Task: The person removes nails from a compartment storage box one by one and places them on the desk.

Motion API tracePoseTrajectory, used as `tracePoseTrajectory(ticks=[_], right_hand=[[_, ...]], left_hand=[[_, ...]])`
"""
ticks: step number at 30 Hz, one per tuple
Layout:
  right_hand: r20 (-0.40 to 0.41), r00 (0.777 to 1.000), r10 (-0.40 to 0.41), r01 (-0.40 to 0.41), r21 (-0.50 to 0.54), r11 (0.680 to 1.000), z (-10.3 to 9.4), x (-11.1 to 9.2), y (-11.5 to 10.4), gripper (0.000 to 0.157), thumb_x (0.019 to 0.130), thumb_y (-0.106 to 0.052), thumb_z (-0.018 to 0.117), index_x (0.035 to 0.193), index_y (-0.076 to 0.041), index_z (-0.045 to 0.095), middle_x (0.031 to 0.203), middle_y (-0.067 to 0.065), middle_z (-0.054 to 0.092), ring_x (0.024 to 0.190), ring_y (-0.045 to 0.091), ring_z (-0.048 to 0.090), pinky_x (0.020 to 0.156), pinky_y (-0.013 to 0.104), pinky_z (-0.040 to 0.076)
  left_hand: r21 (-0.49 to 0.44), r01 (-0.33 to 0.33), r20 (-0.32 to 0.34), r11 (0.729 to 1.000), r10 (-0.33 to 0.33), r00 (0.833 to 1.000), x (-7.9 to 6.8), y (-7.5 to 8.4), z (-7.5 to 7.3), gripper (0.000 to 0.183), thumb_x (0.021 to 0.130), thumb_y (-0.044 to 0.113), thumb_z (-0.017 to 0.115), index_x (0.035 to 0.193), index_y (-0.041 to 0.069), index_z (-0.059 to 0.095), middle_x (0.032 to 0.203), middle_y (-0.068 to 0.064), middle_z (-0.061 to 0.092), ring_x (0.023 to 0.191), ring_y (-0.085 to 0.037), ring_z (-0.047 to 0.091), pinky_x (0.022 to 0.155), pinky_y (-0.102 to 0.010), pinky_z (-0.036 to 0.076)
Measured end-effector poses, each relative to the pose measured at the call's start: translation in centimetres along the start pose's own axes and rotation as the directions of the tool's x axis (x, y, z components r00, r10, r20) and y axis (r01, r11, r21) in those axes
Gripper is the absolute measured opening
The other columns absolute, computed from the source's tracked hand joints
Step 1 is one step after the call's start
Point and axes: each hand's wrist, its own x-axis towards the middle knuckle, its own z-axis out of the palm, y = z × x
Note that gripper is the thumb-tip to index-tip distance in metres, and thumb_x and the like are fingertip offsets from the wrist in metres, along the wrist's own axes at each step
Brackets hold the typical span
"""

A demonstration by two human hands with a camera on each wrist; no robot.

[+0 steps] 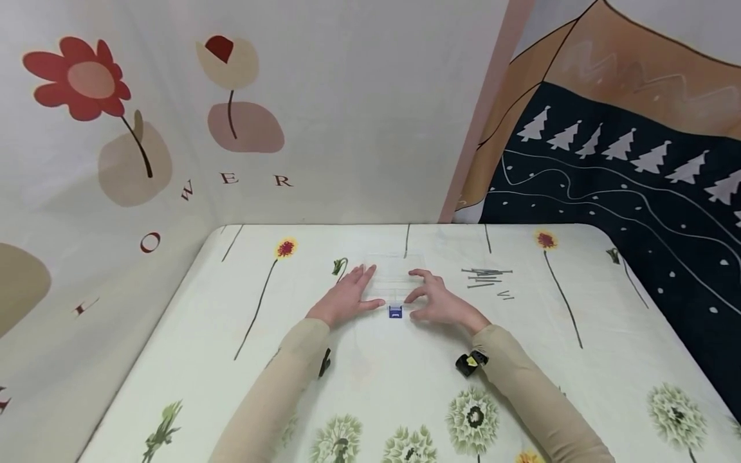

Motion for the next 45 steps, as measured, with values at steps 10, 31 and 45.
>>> tracePoseTrajectory(ticks=[10,31,45], right_hand=[[0.014,1.0,0.003,-0.003,-0.029,1.0,0.1,-0.2,-0.2,0.016,0.074,-0.009,0.075,0.088,-0.009,0.068,0.15,0.02,0.023,0.131,0.051,0.021,0.104,0.065,0.02],[-0.007,0.999,-0.045,0.044,-0.112,0.993,-0.1,-0.6,0.6,0.012,0.075,-0.001,0.07,0.083,-0.007,0.064,0.147,0.024,0.026,0.131,0.049,0.028,0.105,0.057,0.027],[0.01,0.998,-0.061,0.062,-0.162,0.985,0.1,-0.5,0.3,0.009,0.082,-0.001,0.065,0.083,-0.007,0.058,0.148,0.028,0.023,0.129,0.048,0.03,0.103,0.054,0.031]], left_hand=[[0.0,0.0,0.004,1.0,0.0,1.0,0.1,0.1,-0.2,0.089,0.091,0.063,0.051,0.156,0.016,0.014,0.159,-0.015,0.013,0.145,-0.029,0.013,0.113,-0.046,0.017],[-0.005,0.002,0.003,1.0,-0.002,1.0,0.2,0.0,0.1,0.089,0.091,0.063,0.051,0.156,0.015,0.014,0.159,-0.015,0.013,0.145,-0.029,0.013,0.113,-0.045,0.017],[0.005,-0.006,-0.004,1.0,0.006,1.0,0.1,-0.1,0.2,0.089,0.091,0.062,0.051,0.156,0.015,0.015,0.159,-0.016,0.013,0.145,-0.03,0.013,0.114,-0.045,0.016]])
